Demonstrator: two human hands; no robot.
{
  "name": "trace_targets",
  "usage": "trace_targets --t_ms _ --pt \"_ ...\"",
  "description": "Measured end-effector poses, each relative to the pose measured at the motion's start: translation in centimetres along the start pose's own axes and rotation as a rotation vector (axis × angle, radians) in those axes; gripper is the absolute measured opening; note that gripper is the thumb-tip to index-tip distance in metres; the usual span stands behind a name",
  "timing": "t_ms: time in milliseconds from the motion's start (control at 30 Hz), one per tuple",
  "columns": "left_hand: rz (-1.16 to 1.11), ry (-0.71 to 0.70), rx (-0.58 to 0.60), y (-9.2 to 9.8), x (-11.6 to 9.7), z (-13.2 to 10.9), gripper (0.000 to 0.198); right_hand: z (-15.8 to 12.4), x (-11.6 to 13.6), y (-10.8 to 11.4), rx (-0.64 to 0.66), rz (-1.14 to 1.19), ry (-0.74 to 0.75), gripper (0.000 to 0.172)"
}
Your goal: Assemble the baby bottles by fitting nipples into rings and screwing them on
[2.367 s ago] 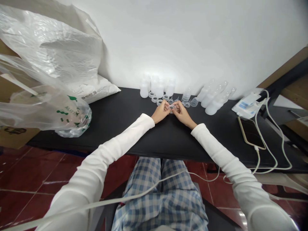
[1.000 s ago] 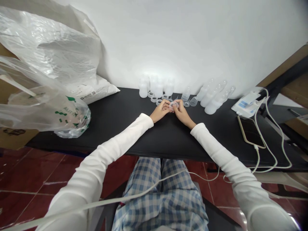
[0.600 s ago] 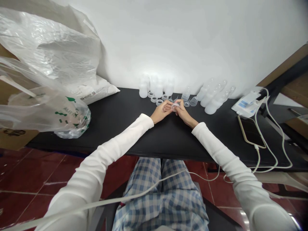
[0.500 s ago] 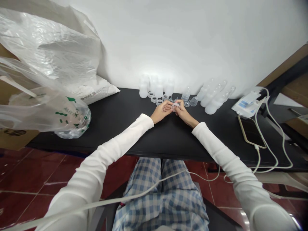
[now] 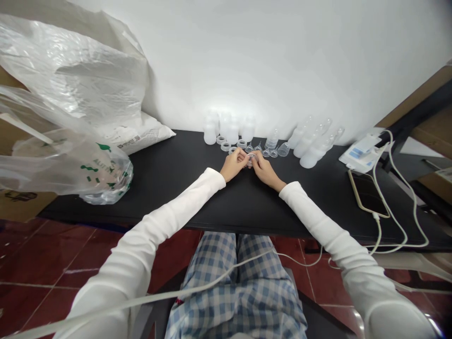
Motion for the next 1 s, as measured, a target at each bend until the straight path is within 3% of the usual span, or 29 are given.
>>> trace_targets --t_ms 300,567,1000 --pt "0.142 -0.087 -0.014 -0.41 -0.95 -0.4 0.025 0.26 -0.45 -0.15 0.029 0.257 -0.099 0.044" --pt "0.086 -0.099 0.014 -0.22 -0.32 -0.03 0.023 -0.14 0.45 0.11 0.025 0.123 -0.074 0.042" --pt "0.124 -0.107 0.018 -0.23 -1.15 -0.41 0.024 0.02 0.05 0.1 -0.028 0.161 -0.028 0.044"
Point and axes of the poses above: each hand's wrist, its own z-axis towards the middle knuckle, its own y-axis out of the back of the hand, x = y × z, the point moved 6 cm from there along z, towards the middle knuckle, and after that the axes turned 4 degrees about y, right-handed, at the moved point
